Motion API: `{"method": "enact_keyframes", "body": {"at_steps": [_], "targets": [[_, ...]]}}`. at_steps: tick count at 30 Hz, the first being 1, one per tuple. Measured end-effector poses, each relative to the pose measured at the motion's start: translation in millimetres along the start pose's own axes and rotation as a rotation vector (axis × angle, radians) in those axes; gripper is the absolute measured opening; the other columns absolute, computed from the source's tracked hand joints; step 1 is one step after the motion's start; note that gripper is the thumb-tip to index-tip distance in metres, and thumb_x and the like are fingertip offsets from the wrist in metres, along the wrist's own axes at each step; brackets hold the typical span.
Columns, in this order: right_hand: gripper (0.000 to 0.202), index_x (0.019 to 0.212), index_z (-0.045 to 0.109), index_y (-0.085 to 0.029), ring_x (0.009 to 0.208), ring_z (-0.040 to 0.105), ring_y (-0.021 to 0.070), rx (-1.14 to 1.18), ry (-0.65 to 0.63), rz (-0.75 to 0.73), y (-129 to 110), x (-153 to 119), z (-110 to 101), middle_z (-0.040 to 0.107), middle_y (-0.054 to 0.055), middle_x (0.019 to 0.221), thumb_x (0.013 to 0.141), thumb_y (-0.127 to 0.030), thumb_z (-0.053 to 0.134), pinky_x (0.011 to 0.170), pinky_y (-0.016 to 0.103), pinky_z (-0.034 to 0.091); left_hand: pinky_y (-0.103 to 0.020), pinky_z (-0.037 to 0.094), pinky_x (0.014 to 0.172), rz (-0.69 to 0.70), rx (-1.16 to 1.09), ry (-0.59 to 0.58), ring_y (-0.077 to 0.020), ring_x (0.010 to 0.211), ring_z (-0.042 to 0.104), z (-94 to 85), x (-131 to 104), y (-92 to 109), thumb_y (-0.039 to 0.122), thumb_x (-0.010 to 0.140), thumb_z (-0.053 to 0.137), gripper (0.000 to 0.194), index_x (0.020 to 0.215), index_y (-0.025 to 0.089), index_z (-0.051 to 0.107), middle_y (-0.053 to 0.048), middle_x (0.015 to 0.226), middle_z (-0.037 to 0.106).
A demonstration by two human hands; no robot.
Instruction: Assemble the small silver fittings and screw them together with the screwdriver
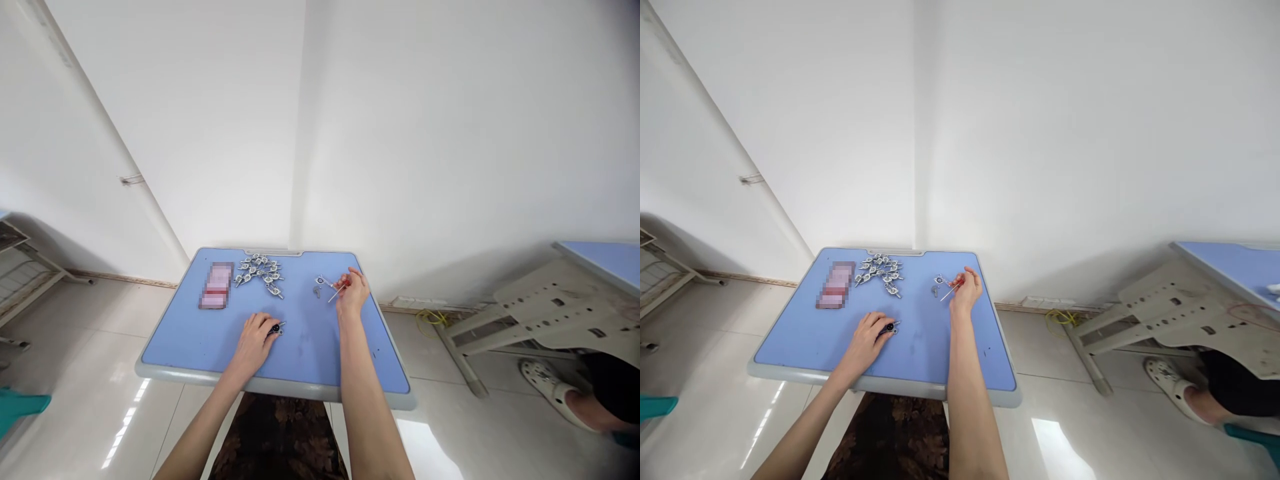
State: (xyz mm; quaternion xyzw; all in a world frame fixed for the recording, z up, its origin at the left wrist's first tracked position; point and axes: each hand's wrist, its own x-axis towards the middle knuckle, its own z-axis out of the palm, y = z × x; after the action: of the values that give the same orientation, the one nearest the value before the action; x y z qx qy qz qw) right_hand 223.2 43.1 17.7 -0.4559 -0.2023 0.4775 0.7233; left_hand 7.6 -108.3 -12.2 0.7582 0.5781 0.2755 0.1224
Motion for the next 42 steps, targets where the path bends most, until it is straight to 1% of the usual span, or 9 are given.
{"method": "enact_keyframes", "body": {"at_steps": [3, 7, 12, 17, 23, 27, 31, 37, 42], "targets": [[0.014, 0.081, 0.051, -0.022, 0.043, 0.038, 0.0071, -0.144, -0.021, -0.044, -2, 2, -1, 0.044, -0.010, 0.054, 0.068, -0.026, 0.056, 0.044, 0.020, 0.036, -0.041, 0.047, 0.091, 0.026, -0.029, 0.011, -0.0217, 0.099, 0.055, 2.1, -2, -7, 0.015, 0.093, 0.046, 0.030, 0.117, 0.024, 0.060, -0.006, 0.109, 0.059], [0.010, 0.073, 0.058, -0.020, 0.042, 0.031, 0.0075, -0.414, -0.100, -0.105, -6, 2, -4, 0.040, -0.010, 0.047, 0.064, -0.016, 0.057, 0.043, 0.021, 0.025, -0.042, 0.047, 0.092, 0.026, -0.059, 0.038, -0.0216, 0.101, 0.055, 5.7, -5, -9, 0.009, 0.091, 0.041, 0.038, 0.119, 0.024, 0.060, -0.007, 0.110, 0.059], [0.014, 0.064, 0.065, -0.022, 0.048, 0.036, 0.0103, -0.702, -0.220, -0.200, -8, -2, -8, 0.048, -0.007, 0.047, 0.060, -0.010, 0.060, 0.049, 0.022, 0.025, -0.044, 0.047, 0.094, 0.015, -0.098, 0.060, -0.0212, 0.102, 0.055, 8.5, -4, -10, 0.006, 0.087, 0.041, 0.040, 0.117, 0.023, 0.061, -0.007, 0.111, 0.060], [0.019, 0.068, 0.071, -0.025, 0.051, 0.041, 0.0125, -0.900, -0.271, -0.255, -8, -4, -13, 0.052, -0.005, 0.048, 0.062, -0.009, 0.062, 0.053, 0.023, 0.028, -0.044, 0.048, 0.094, 0.005, -0.124, 0.065, -0.0219, 0.104, 0.056, 10.4, -3, -11, 0.005, 0.085, 0.042, 0.040, 0.116, 0.022, 0.062, -0.008, 0.112, 0.060], [0.027, 0.078, 0.075, -0.026, 0.059, 0.053, 0.0165, -1.061, -0.302, -0.287, -5, -4, -16, 0.061, -0.001, 0.056, 0.064, -0.008, 0.062, 0.059, 0.026, 0.035, -0.044, 0.048, 0.094, -0.007, -0.129, 0.061, -0.0216, 0.102, 0.057, 10.2, -1, -10, 0.005, 0.084, 0.043, 0.041, 0.115, 0.023, 0.062, -0.007, 0.111, 0.061], [0.026, 0.076, 0.075, -0.026, 0.064, 0.057, 0.0182, -1.133, -0.334, -0.300, -2, -6, -15, 0.065, 0.001, 0.062, 0.064, -0.007, 0.062, 0.061, 0.027, 0.037, -0.044, 0.048, 0.094, -0.002, -0.133, 0.078, -0.0211, 0.101, 0.058, 10.4, -1, -11, 0.005, 0.082, 0.045, 0.042, 0.114, 0.024, 0.063, -0.007, 0.109, 0.062], [0.028, 0.075, 0.075, -0.028, 0.062, 0.056, 0.0169, -1.188, -0.412, -0.310, 1, -11, -11, 0.066, 0.000, 0.065, 0.065, -0.006, 0.061, 0.060, 0.027, 0.036, -0.045, 0.047, 0.096, 0.002, -0.137, 0.089, -0.0210, 0.100, 0.058, 12.0, 0, -12, 0.004, 0.081, 0.045, 0.042, 0.113, 0.023, 0.064, -0.006, 0.108, 0.062], [0.029, 0.076, 0.075, -0.028, 0.053, 0.049, 0.0136, -1.265, -0.589, -0.320, 2, -21, -5, 0.056, -0.005, 0.051, 0.069, -0.005, 0.059, 0.058, 0.026, 0.032, -0.042, 0.047, 0.094, 0.008, -0.154, 0.073, -0.0212, 0.101, 0.056, 10.6, 1, -12, 0.005, 0.083, 0.044, 0.040, 0.114, 0.022, 0.063, -0.007, 0.109, 0.061], [0.023, 0.079, 0.071, -0.026, 0.054, 0.047, 0.0132, -1.338, -0.595, -0.330, 0, -21, -5, 0.057, -0.004, 0.056, 0.075, -0.009, 0.055, 0.057, 0.025, 0.029, -0.041, 0.046, 0.094, -0.018, -0.161, 0.062, -0.0216, 0.102, 0.055, 7.2, 1, -10, 0.005, 0.082, 0.045, 0.040, 0.115, 0.021, 0.062, -0.007, 0.110, 0.061]]}}
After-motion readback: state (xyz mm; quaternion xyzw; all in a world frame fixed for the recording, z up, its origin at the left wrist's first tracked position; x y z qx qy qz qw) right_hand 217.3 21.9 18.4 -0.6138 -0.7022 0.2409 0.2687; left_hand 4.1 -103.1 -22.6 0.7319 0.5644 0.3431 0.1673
